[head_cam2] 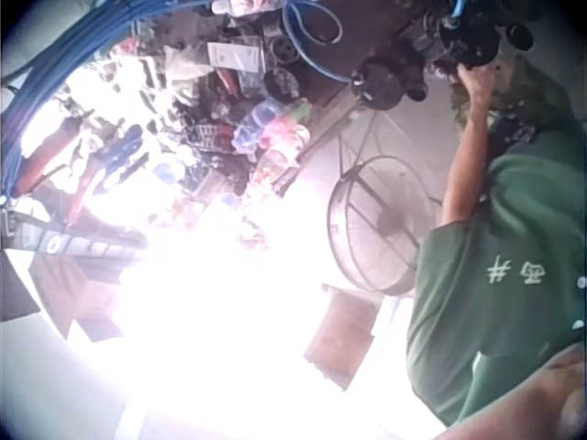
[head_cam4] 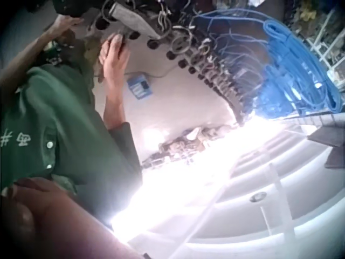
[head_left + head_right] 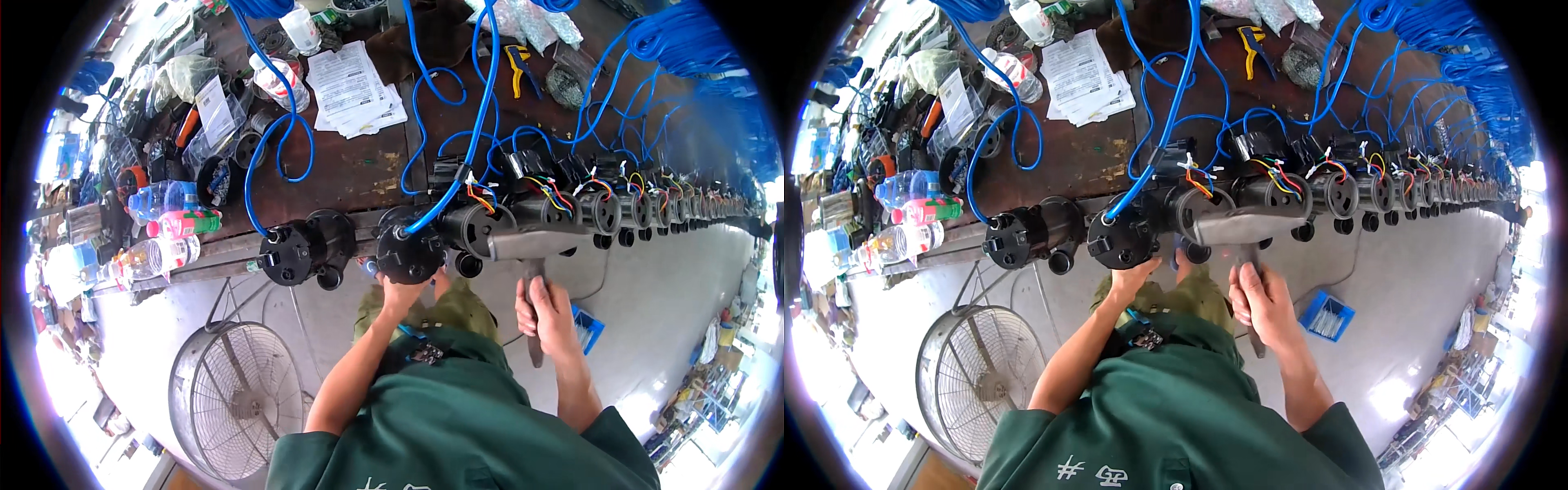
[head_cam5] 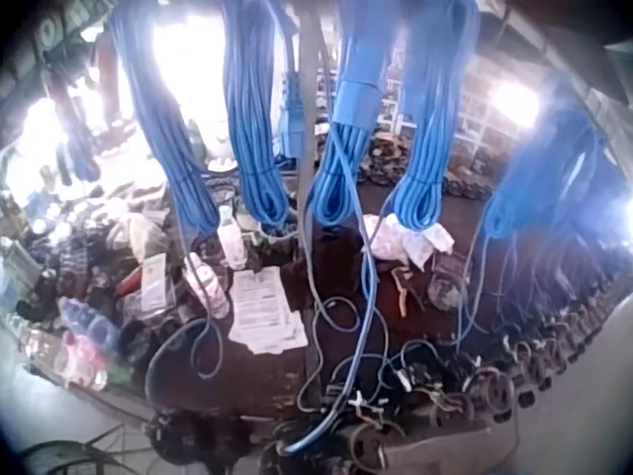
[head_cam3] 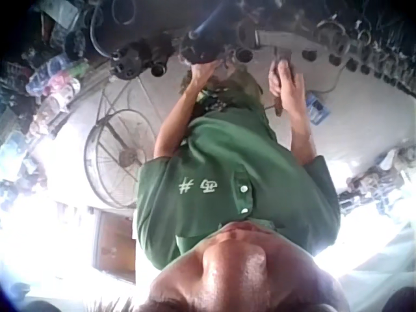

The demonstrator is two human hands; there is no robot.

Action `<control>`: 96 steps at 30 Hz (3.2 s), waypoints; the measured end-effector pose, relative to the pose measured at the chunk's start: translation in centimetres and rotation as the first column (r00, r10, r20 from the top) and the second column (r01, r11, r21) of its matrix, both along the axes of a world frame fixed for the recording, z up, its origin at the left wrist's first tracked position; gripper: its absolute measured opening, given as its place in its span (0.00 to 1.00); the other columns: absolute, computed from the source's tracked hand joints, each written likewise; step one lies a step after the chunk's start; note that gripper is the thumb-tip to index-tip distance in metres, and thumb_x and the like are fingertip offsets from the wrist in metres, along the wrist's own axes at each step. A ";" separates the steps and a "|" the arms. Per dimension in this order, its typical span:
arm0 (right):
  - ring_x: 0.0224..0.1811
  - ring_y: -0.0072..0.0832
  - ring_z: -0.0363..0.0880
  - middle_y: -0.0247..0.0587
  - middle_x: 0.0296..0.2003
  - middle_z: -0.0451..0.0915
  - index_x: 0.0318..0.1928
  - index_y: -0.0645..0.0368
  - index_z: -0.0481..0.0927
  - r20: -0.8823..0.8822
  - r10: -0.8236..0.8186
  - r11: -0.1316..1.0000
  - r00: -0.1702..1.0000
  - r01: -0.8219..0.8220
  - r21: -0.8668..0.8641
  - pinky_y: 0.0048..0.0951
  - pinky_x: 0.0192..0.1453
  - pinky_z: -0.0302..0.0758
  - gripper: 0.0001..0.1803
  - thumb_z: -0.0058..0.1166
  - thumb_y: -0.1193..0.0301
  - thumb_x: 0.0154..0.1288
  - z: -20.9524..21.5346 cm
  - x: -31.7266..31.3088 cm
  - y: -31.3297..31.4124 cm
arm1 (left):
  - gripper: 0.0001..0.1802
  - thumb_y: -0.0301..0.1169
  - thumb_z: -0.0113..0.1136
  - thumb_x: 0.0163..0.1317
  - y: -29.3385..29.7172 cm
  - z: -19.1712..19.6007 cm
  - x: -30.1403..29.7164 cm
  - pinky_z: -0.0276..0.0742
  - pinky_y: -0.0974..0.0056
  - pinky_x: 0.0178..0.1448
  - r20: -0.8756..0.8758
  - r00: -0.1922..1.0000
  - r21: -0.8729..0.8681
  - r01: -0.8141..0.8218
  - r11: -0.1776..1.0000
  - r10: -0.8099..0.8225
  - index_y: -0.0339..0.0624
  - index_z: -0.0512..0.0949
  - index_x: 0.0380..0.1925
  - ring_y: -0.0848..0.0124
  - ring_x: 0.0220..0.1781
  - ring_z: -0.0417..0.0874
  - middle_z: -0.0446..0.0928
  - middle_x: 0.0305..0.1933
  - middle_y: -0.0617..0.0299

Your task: The person assembles a line of water pumps by using a hammer to tap components into place and connecting blue cables to the motor housings.

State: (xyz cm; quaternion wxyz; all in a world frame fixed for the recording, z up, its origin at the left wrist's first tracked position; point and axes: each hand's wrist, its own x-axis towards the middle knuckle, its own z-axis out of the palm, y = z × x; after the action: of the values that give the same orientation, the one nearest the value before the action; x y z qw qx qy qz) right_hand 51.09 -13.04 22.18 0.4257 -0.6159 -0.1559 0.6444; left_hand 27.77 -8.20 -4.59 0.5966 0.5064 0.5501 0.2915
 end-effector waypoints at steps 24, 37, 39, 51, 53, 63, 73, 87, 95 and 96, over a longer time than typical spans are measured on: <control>0.21 0.12 0.60 0.23 0.24 0.66 0.40 0.56 0.71 0.013 0.094 0.988 0.995 -0.092 -0.125 0.19 0.23 0.59 0.19 0.50 0.53 0.84 0.2 -1.6 0.5 | 0.22 0.36 0.75 0.54 0.9 -1.2 -1.5 0.79 0.52 0.58 -0.293 0.942 0.283 0.250 0.926 -0.165 0.42 0.84 0.49 0.64 0.53 0.82 0.83 0.51 0.62; 0.21 0.11 0.60 0.23 0.23 0.66 0.40 0.58 0.70 -0.013 0.068 0.991 0.998 -0.069 -0.115 0.20 0.22 0.57 0.19 0.52 0.56 0.84 -1.0 -1.2 -0.7 | 0.13 0.31 0.79 0.57 2.7 5.2 -2.6 0.74 0.65 0.23 0.099 0.985 -0.484 0.175 0.857 -0.145 0.40 0.83 0.37 0.75 0.22 0.80 0.82 0.27 0.64; 0.20 0.11 0.60 0.23 0.23 0.66 0.39 0.59 0.71 0.055 -0.019 0.999 0.998 0.022 -0.047 0.20 0.22 0.58 0.20 0.52 0.55 0.84 0.6 -1.2 -0.1 | 0.16 0.35 0.77 0.59 2.0 4.0 -0.9 0.79 0.63 0.26 -0.097 0.983 -0.457 0.096 0.884 -0.156 0.39 0.84 0.42 0.75 0.24 0.84 0.82 0.28 0.64; 0.19 0.11 0.62 0.23 0.23 0.68 0.41 0.58 0.73 0.174 0.086 0.987 0.981 -0.059 -0.151 0.21 0.21 0.59 0.17 0.54 0.57 0.83 -1.8 -2.2 -1.7 | 0.26 0.41 0.75 0.56 0.5 0.6 -0.6 0.79 0.50 0.58 -0.195 0.978 0.086 0.087 0.992 -0.069 0.45 0.84 0.54 0.54 0.54 0.86 0.86 0.52 0.57; 0.19 0.12 0.62 0.24 0.23 0.67 0.40 0.59 0.72 0.106 -0.045 0.998 0.993 0.049 -0.041 0.21 0.21 0.59 0.19 0.53 0.56 0.83 0.1 -0.5 -0.8 | 0.30 0.37 0.79 0.53 0.9 0.9 -0.6 0.81 0.54 0.58 -0.096 0.992 -0.069 0.071 0.995 -0.078 0.41 0.83 0.57 0.60 0.55 0.86 0.86 0.53 0.58; 0.20 0.11 0.62 0.24 0.24 0.68 0.36 0.56 0.68 0.194 0.056 0.987 0.979 -0.026 -0.158 0.21 0.22 0.59 0.17 0.56 0.62 0.82 -0.5 -0.6 -1.9 | 0.31 0.28 0.82 0.50 1.1 2.6 -3.5 0.81 0.57 0.56 0.105 0.991 -0.278 0.104 0.955 -0.077 0.37 0.81 0.56 0.70 0.48 0.87 0.86 0.51 0.60; 0.21 0.11 0.64 0.25 0.25 0.71 0.39 0.60 0.71 0.293 0.181 0.983 0.939 -0.161 -0.090 0.21 0.23 0.60 0.15 0.57 0.62 0.81 -1.0 0.5 -1.3 | 0.27 0.47 0.72 0.54 1.4 1.6 0.7 0.78 0.44 0.58 -0.403 0.915 0.254 0.145 0.956 -0.032 0.53 0.85 0.54 0.52 0.56 0.85 0.86 0.54 0.58; 0.20 0.14 0.65 0.26 0.21 0.70 0.34 0.61 0.73 0.498 0.037 0.997 0.867 0.004 -0.080 0.25 0.23 0.61 0.16 0.59 0.64 0.79 1.1 -0.7 -4.3 | 0.25 0.36 0.77 0.58 0.3 6.3 -7.0 0.83 0.61 0.48 -0.350 0.841 -0.329 0.302 0.895 -0.412 0.34 0.83 0.51 0.66 0.40 0.89 0.88 0.36 0.54; 0.29 0.51 0.84 0.49 0.27 0.84 0.40 0.58 0.84 0.996 -0.087 0.996 -0.025 -0.010 0.087 0.42 0.35 0.79 0.14 0.75 0.67 0.59 2.7 10.8 -6.2 | 0.10 0.29 0.68 0.65 7.9 26.6 9.4 0.83 0.59 0.44 -0.159 0.865 0.386 0.498 0.777 -0.476 0.35 0.84 0.43 0.61 0.41 0.89 0.87 0.41 0.51; 0.33 0.49 0.87 0.46 0.30 0.87 0.42 0.55 0.84 0.998 -0.019 1.000 -0.063 -0.008 0.019 0.45 0.38 0.81 0.18 0.78 0.66 0.55 2.3 13.0 -5.5 | 0.09 0.30 0.68 0.65 9.8 26.1 11.5 0.82 0.54 0.45 -0.205 0.923 0.501 0.386 0.775 -0.327 0.36 0.84 0.40 0.54 0.40 0.88 0.86 0.38 0.50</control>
State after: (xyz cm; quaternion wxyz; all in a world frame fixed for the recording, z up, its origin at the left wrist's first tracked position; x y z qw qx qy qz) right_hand 64.12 -18.56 24.49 0.1860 -0.8881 -0.4203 -0.0111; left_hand 39.29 1.61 21.55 0.4470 0.7611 0.3725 0.2866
